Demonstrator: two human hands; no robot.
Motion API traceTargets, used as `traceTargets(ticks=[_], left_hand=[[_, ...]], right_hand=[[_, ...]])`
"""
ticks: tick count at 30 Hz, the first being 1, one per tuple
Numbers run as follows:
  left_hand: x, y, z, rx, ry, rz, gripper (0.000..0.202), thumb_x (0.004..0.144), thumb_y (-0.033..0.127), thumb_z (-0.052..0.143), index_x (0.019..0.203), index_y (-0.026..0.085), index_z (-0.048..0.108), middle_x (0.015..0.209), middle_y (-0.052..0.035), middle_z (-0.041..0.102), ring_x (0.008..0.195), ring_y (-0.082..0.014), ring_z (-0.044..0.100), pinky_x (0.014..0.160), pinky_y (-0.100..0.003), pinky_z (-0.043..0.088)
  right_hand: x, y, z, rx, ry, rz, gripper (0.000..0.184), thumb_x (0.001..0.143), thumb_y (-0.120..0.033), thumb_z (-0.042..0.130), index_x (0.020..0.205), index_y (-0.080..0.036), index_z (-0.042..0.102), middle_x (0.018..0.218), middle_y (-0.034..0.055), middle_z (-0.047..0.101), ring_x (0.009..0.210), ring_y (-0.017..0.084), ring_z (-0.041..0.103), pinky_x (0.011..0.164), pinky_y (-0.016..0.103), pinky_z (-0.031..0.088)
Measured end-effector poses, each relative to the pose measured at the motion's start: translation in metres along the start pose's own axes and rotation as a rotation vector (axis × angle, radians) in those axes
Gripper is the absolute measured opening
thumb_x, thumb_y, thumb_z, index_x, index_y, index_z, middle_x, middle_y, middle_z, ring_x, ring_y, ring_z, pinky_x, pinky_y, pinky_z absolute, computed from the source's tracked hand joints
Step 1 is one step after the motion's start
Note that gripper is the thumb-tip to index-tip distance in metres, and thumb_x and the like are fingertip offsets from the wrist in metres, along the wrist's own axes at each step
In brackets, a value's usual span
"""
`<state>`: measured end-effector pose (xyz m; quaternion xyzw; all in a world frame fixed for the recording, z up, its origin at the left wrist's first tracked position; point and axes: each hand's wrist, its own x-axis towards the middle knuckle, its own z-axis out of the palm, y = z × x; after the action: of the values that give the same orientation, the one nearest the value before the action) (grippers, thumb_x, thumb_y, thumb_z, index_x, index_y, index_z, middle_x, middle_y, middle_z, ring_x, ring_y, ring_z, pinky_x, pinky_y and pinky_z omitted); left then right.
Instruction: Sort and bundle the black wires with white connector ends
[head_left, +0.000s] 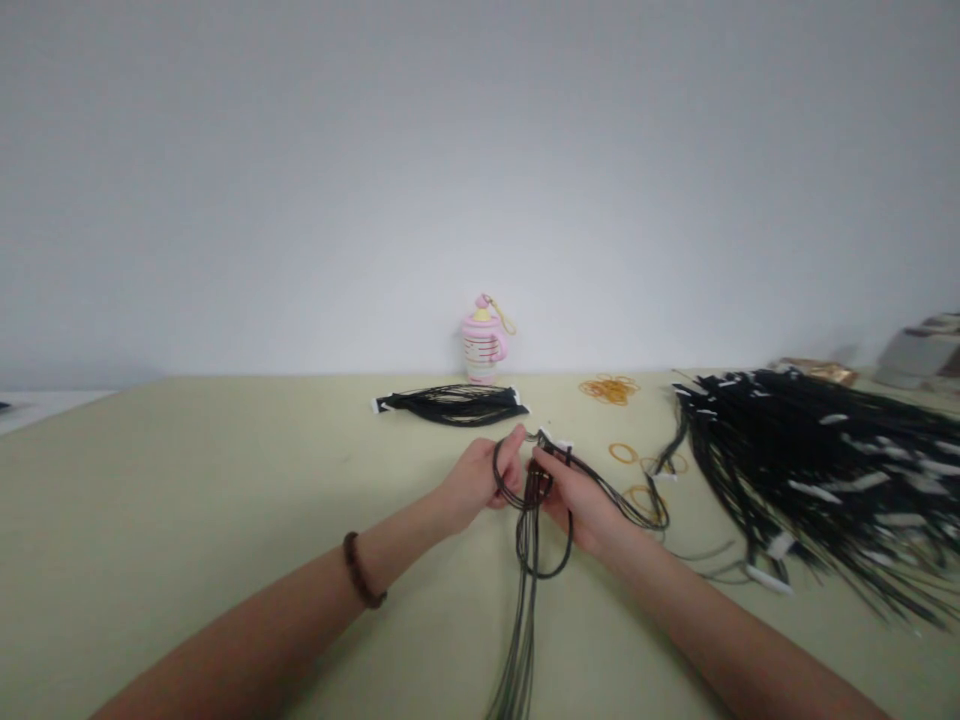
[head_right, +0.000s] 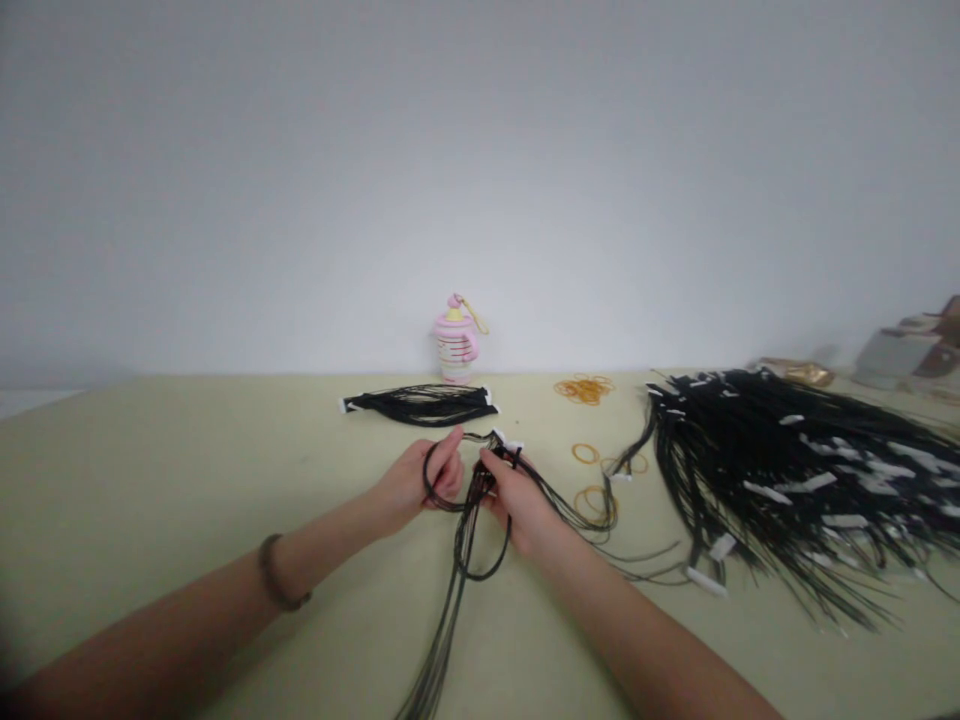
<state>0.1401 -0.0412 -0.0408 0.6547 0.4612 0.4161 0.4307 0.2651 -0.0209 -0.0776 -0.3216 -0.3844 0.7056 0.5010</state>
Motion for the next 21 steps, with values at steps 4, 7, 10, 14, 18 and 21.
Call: traceTargets(ticks=[4, 7, 10, 14, 18, 21], left_hand=[[-0.003, 0.007, 0.008, -0.517, -0.093, 0.043, 0.056, 0.076, 0.066, 0.024, 0.062, 0.016, 0.045, 0.052, 0.0032, 0.035, 0.045, -0.0074, 0.033, 0.041, -0.021, 0.026], [-0.003, 0.006, 0.008, -0.448, 0.048, 0.189, 0.045, 0.076, 0.058, 0.039, 0.089, 0.016, 0.05, 0.065, 0.0025, 0.04, 0.05, -0.0063, 0.035, 0.044, -0.02, 0.029], [-0.003, 0.008, 0.007, -0.233, 0.102, 0.429, 0.054, 0.071, 0.054, 0.049, 0.11, 0.018, 0.04, 0.092, -0.005, 0.048, 0.075, -0.0136, 0.049, 0.06, -0.026, 0.043], [0.0, 0.017, -0.004, 0.176, 0.354, 0.511, 0.05, 0.077, 0.039, 0.047, 0.119, 0.016, 0.032, 0.116, -0.0117, 0.043, 0.106, -0.0187, 0.042, 0.091, -0.032, 0.034], [0.012, 0.01, -0.031, 0.28, 0.133, 0.052, 0.03, 0.073, 0.042, 0.052, 0.081, 0.014, 0.054, 0.075, -0.005, 0.055, 0.069, -0.0154, 0.05, 0.061, -0.025, 0.039], [0.014, -0.002, -0.045, 0.23, -0.178, -0.092, 0.042, 0.071, 0.053, 0.049, 0.055, 0.014, 0.053, 0.046, 0.0001, 0.047, 0.042, -0.0107, 0.04, 0.042, -0.023, 0.029]], right_hand=[[-0.003, 0.007, 0.004, -0.146, -0.043, -0.071, 0.023, 0.067, -0.034, 0.065, 0.075, -0.015, 0.055, 0.063, -0.0025, 0.056, 0.052, 0.007, 0.048, 0.046, 0.018, 0.037], [-0.009, 0.011, 0.009, -0.245, -0.057, -0.1, 0.024, 0.066, -0.033, 0.066, 0.079, -0.017, 0.054, 0.062, -0.0043, 0.052, 0.051, 0.006, 0.043, 0.042, 0.016, 0.032], [-0.016, 0.017, 0.012, -0.322, -0.067, -0.08, 0.026, 0.065, -0.03, 0.065, 0.085, -0.018, 0.052, 0.063, -0.0044, 0.051, 0.05, 0.007, 0.043, 0.041, 0.017, 0.032], [-0.02, 0.025, 0.014, -0.402, -0.046, -0.06, 0.025, 0.065, -0.031, 0.065, 0.082, -0.018, 0.052, 0.057, -0.0055, 0.047, 0.043, 0.006, 0.038, 0.039, 0.019, 0.029], [-0.024, 0.019, 0.014, -0.536, -0.056, -0.147, 0.029, 0.07, -0.042, 0.06, 0.089, -0.02, 0.052, 0.065, -0.0038, 0.05, 0.046, 0.007, 0.04, 0.041, 0.019, 0.033], [-0.024, 0.007, 0.011, -0.578, -0.221, -0.226, 0.032, 0.072, -0.041, 0.06, 0.095, -0.02, 0.053, 0.068, -0.0028, 0.052, 0.05, 0.007, 0.042, 0.043, 0.019, 0.035]])
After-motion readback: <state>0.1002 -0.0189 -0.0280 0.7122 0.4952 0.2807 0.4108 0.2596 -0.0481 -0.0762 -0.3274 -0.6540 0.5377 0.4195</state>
